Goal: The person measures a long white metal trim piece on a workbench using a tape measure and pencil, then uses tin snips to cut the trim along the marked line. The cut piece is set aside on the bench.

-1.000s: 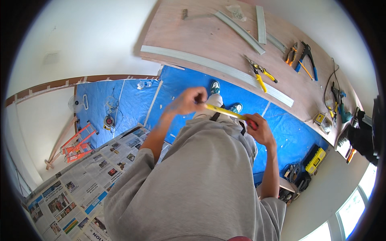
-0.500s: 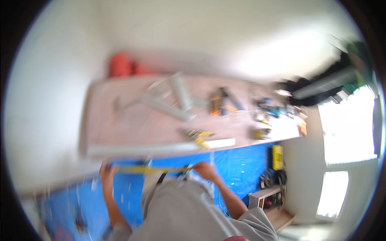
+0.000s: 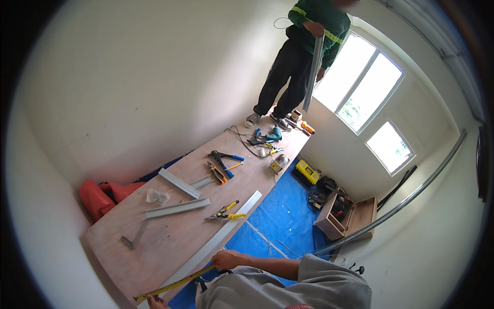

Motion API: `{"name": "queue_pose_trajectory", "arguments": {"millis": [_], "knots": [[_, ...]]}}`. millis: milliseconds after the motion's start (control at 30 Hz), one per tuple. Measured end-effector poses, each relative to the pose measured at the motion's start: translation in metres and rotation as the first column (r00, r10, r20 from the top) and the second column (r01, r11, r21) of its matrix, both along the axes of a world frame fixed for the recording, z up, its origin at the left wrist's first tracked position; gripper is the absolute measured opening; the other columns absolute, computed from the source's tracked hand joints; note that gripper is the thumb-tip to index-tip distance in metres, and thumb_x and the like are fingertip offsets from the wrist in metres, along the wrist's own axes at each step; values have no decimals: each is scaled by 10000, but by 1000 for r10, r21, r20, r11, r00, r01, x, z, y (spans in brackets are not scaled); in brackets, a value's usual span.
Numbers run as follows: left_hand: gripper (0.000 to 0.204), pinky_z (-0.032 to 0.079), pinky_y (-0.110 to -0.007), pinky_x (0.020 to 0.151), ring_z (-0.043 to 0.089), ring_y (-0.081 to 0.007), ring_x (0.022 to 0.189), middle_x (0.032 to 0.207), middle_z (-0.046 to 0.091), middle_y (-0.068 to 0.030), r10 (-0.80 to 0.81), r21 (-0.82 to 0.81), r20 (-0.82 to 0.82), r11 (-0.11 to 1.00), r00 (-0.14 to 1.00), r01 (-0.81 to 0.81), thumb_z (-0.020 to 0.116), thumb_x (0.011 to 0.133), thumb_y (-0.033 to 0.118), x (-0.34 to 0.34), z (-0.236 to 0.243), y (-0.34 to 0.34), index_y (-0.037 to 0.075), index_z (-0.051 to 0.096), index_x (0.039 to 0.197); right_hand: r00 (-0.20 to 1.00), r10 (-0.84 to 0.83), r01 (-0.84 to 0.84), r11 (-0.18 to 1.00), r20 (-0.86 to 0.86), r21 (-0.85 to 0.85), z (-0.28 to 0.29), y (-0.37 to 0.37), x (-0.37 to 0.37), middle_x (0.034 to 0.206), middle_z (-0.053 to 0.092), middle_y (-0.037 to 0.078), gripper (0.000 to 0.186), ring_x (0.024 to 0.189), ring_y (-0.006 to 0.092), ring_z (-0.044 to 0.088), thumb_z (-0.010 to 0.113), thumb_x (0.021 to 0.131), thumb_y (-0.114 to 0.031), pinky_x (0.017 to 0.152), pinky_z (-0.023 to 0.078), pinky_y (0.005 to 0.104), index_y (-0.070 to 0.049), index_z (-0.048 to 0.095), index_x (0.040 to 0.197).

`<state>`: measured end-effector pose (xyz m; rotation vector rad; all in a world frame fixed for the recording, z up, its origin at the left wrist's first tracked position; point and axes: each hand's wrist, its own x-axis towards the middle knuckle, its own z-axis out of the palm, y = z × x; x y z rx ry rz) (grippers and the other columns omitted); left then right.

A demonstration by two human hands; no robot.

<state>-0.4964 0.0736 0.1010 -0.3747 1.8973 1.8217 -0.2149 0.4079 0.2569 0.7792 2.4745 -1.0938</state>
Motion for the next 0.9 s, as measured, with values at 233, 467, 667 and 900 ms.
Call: {"name": "queue_pose_trajectory", "arguments": {"millis": [233, 467, 667, 900], "knots": [[442, 331, -279, 594, 537, -93, 761, 992, 674, -24, 310, -42, 61, 951, 949, -308, 611, 1036, 350, -31, -20, -24, 36, 592, 1346, 999, 36, -38, 997, 36, 64, -26, 12, -5, 1024, 732, 158, 293, 1004, 355, 698, 669, 816, -281, 858, 550, 483, -110, 761, 1036], [389, 311, -266, 546, 465, -92, 643, 872, 615, -4, 312, 40, 160, 946, 937, -322, 542, 1055, 369, -56, -73, -83, 33, 612, 1237, 987, 75, -87, 993, 144, 78, -57, 32, -11, 1031, 746, 160, 281, 992, 354, 711, 694, 820, -303, 854, 560, 486, -102, 772, 1001], [270, 313, -277, 557, 417, -100, 616, 760, 509, 24, 336, -7, 136, 941, 932, -338, 524, 1051, 351, -43, -116, -79, 88, 583, 1028, 989, 42, -61, 990, 145, 126, -69, 15, -32, 1018, 751, 173, 288, 987, 362, 718, 694, 827, -296, 861, 568, 482, -91, 778, 1010], [241, 339, -295, 583, 413, -113, 636, 744, 464, 27, -151, -6, -197, 988, 969, 153, 562, 1010, 302, -54, -139, -74, 124, 575, 848, 971, -75, 31, 981, 226, 192, -92, 3, -44, 997, 757, 196, 273, 1003, 387, 728, 603, 876, -255, 835, 583, 530, -81, 789, 972]]}}
